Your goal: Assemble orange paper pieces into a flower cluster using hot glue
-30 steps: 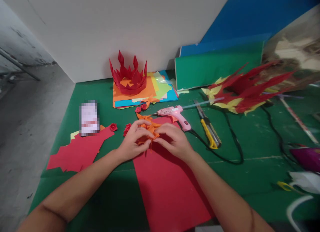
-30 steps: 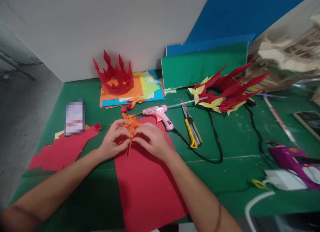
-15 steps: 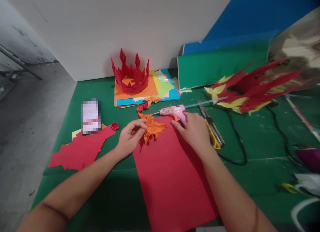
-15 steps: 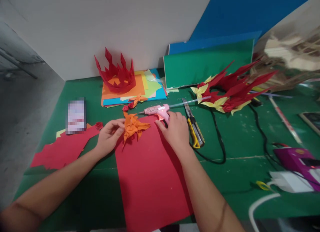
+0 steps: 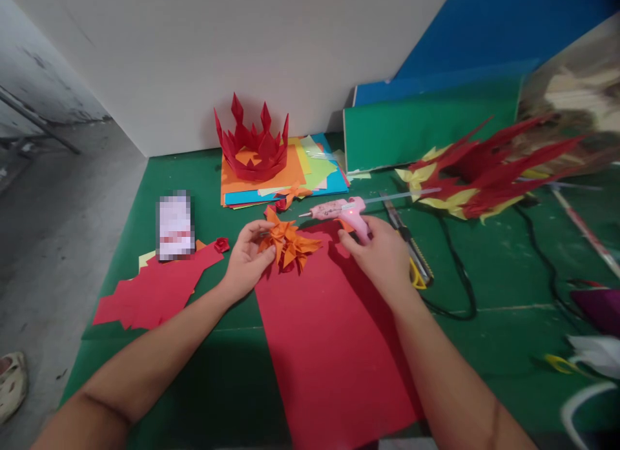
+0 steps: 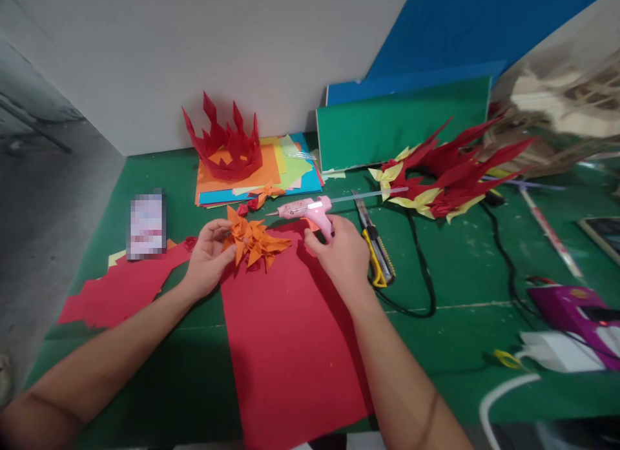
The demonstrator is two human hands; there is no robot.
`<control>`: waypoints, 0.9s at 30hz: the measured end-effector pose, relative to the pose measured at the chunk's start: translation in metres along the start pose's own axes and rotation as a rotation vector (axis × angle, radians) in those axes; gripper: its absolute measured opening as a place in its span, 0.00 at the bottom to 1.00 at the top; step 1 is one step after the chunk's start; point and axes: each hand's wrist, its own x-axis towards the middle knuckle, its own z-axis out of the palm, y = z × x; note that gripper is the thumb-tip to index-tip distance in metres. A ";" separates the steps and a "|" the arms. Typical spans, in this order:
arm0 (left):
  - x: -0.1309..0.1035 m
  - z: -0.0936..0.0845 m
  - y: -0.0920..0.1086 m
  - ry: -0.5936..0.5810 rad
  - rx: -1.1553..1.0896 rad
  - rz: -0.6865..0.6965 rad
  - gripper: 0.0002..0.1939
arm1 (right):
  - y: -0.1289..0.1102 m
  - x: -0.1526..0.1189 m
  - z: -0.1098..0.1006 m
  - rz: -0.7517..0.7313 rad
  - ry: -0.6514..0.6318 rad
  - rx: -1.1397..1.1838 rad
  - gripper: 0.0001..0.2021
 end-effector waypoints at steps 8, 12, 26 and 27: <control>-0.001 -0.001 0.002 0.004 -0.013 -0.113 0.16 | -0.005 -0.006 0.002 -0.036 0.218 0.097 0.28; 0.000 -0.001 0.001 0.015 -0.010 -0.130 0.16 | -0.004 -0.011 0.005 -0.190 0.345 0.055 0.28; -0.002 0.002 0.002 0.036 0.118 -0.076 0.15 | -0.011 -0.018 -0.001 -0.388 0.320 -0.089 0.20; -0.002 0.002 0.002 0.036 0.110 -0.078 0.15 | -0.010 -0.018 0.000 -0.409 0.332 -0.092 0.20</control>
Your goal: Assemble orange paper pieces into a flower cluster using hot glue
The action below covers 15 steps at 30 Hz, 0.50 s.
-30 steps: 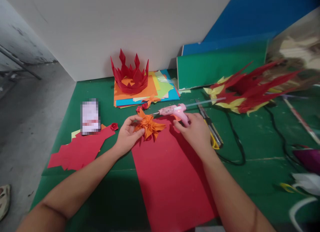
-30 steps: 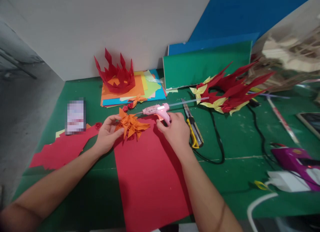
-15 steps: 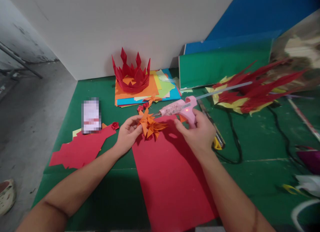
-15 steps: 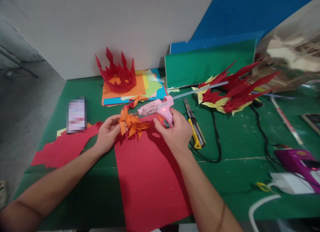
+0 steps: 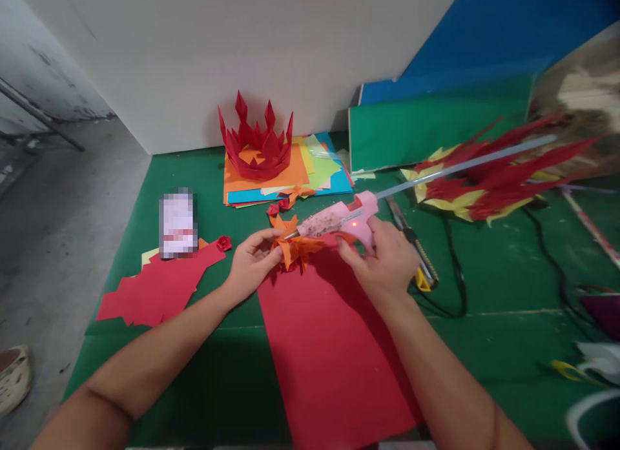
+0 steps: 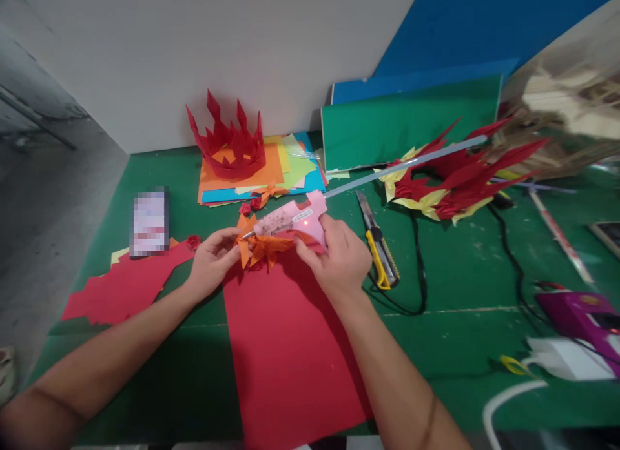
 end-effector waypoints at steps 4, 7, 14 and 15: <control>0.000 -0.001 -0.001 0.002 -0.032 -0.008 0.15 | 0.001 0.000 0.000 -0.054 0.044 -0.018 0.18; 0.000 -0.002 -0.001 -0.006 -0.047 -0.040 0.16 | 0.002 0.000 -0.001 -0.045 0.024 -0.036 0.17; -0.001 -0.004 0.000 -0.053 -0.096 -0.091 0.15 | 0.005 -0.001 -0.001 -0.025 0.017 -0.005 0.17; -0.001 -0.004 0.000 -0.054 -0.096 -0.097 0.15 | 0.006 -0.001 -0.001 -0.016 0.011 -0.006 0.17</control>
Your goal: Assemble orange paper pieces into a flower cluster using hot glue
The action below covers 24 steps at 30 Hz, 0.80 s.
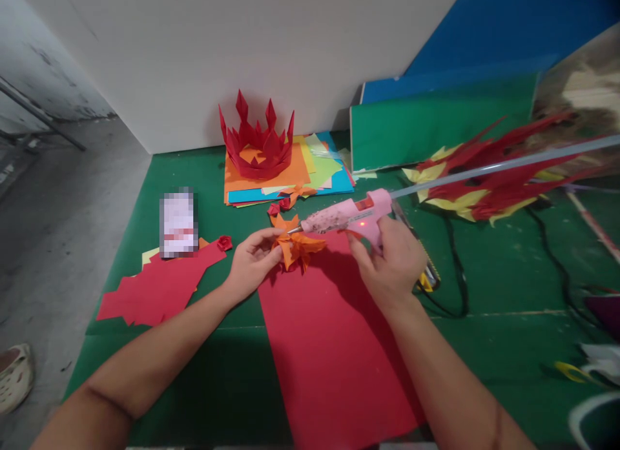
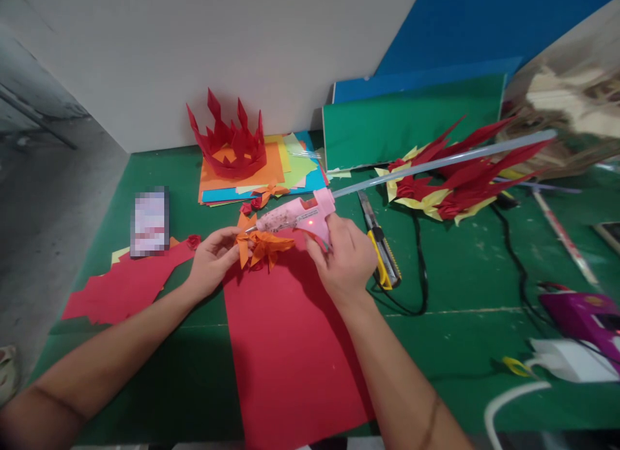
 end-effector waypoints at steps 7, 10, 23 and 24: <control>0.000 0.000 0.001 0.008 -0.020 -0.005 0.15 | 0.001 0.000 -0.001 0.007 0.023 -0.006 0.17; 0.000 0.001 0.002 -0.001 -0.020 0.002 0.15 | 0.001 0.000 -0.002 -0.001 0.026 -0.005 0.17; 0.000 -0.002 0.000 -0.013 -0.023 0.029 0.16 | 0.008 -0.001 0.003 0.083 0.071 -0.046 0.22; 0.000 -0.002 0.000 -0.013 -0.025 0.030 0.16 | 0.007 -0.001 0.002 0.092 0.070 -0.022 0.24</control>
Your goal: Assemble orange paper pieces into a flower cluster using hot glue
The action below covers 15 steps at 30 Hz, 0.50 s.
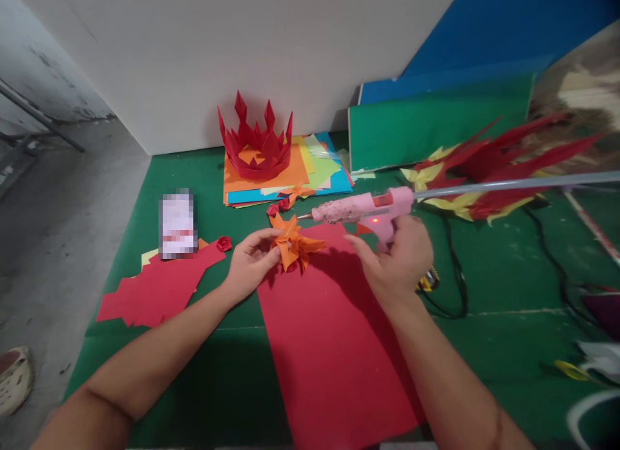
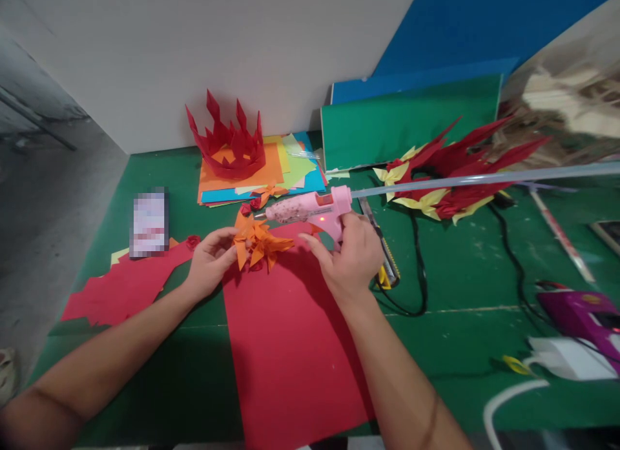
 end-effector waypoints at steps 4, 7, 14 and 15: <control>0.000 0.000 0.001 0.015 0.001 0.023 0.15 | -0.002 0.003 0.001 0.096 -0.012 0.128 0.25; 0.000 0.001 0.001 0.047 0.014 0.052 0.14 | 0.000 0.005 0.006 0.204 -0.090 0.168 0.22; 0.000 0.001 -0.002 0.053 0.037 0.102 0.15 | 0.015 0.002 0.028 0.150 -0.244 0.049 0.20; 0.000 0.000 -0.003 0.048 0.040 0.100 0.15 | 0.017 0.000 0.030 0.125 -0.250 0.029 0.19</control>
